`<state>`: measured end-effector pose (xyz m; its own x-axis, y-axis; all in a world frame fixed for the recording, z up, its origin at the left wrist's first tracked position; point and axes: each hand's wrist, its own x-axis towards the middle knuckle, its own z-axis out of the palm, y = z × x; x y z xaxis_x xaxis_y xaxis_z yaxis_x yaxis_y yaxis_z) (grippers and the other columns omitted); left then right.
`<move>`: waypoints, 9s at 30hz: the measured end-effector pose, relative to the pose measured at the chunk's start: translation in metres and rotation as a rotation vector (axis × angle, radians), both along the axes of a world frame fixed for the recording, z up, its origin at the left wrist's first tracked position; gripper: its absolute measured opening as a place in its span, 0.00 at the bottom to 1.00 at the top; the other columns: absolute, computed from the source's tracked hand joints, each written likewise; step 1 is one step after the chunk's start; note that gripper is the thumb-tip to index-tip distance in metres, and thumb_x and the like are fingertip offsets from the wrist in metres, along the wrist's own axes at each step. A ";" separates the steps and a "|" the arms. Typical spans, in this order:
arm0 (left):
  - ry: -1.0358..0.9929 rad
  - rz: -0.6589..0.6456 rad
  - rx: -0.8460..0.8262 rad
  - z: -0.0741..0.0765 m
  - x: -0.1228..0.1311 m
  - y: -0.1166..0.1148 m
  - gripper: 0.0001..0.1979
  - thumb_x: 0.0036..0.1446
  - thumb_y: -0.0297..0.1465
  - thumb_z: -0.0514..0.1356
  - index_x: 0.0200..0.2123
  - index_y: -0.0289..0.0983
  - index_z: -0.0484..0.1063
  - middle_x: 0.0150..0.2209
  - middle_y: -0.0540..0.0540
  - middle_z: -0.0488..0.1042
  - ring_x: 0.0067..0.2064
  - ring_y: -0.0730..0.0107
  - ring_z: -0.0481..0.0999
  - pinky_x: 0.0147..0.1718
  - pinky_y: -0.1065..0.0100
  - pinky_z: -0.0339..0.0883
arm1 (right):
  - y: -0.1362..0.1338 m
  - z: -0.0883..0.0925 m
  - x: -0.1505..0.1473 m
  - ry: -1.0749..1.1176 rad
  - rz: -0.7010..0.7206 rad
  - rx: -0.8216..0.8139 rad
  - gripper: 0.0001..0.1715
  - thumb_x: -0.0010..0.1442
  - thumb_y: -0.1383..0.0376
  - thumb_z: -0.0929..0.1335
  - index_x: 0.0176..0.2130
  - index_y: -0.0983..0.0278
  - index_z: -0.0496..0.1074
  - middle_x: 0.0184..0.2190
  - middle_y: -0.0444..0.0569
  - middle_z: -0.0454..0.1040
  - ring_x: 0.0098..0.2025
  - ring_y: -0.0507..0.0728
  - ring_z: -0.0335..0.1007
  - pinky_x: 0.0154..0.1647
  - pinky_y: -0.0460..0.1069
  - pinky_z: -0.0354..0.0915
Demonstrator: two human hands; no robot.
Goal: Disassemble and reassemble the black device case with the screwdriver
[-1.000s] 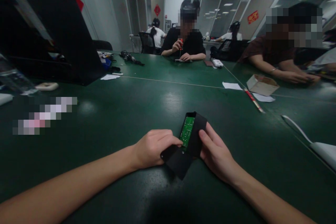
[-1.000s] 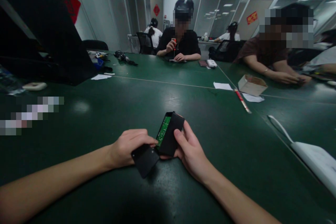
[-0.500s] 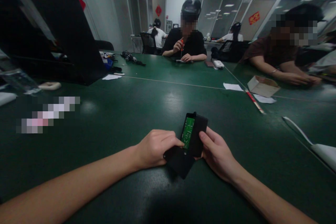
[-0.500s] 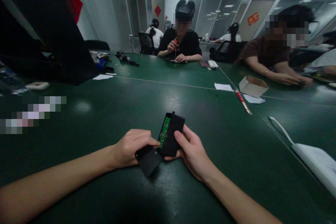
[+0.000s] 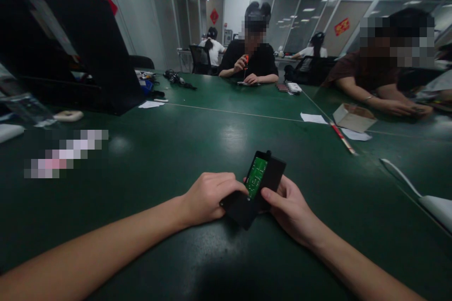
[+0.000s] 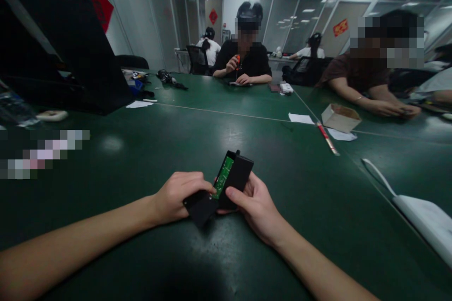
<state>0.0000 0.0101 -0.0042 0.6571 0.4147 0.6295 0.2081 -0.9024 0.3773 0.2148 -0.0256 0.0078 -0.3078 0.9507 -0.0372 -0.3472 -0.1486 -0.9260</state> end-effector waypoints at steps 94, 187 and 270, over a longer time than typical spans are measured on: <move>-0.473 -0.123 -1.120 0.008 0.026 -0.015 0.26 0.61 0.36 0.61 0.62 0.40 0.66 0.56 0.42 0.74 0.56 0.57 0.74 0.57 0.59 0.65 | 0.000 0.000 -0.009 -0.305 -0.125 0.204 0.29 0.51 0.61 0.77 0.50 0.60 0.69 0.43 0.49 0.79 0.46 0.61 0.77 0.49 0.56 0.73; -0.601 -0.180 -1.225 0.003 0.019 -0.004 0.21 0.61 0.39 0.60 0.54 0.34 0.68 0.51 0.35 0.77 0.44 0.60 0.78 0.35 0.70 0.69 | -0.004 -0.003 -0.011 -0.133 0.348 -0.001 0.34 0.60 0.50 0.70 0.58 0.63 0.60 0.48 0.59 0.76 0.32 0.56 0.80 0.30 0.49 0.72; -0.431 -0.226 -1.272 0.013 0.027 -0.010 0.21 0.59 0.45 0.60 0.39 0.30 0.73 0.28 0.42 0.76 0.20 0.67 0.76 0.16 0.70 0.71 | -0.006 -0.004 -0.025 -0.362 0.170 0.117 0.26 0.59 0.55 0.71 0.52 0.66 0.65 0.31 0.45 0.75 0.27 0.52 0.76 0.23 0.45 0.70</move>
<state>0.0272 -0.0002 0.0087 0.6379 0.7672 0.0669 -0.2412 0.1166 0.9635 0.1900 -0.0312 0.0035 -0.4477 0.8917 -0.0669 0.0244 -0.0626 -0.9977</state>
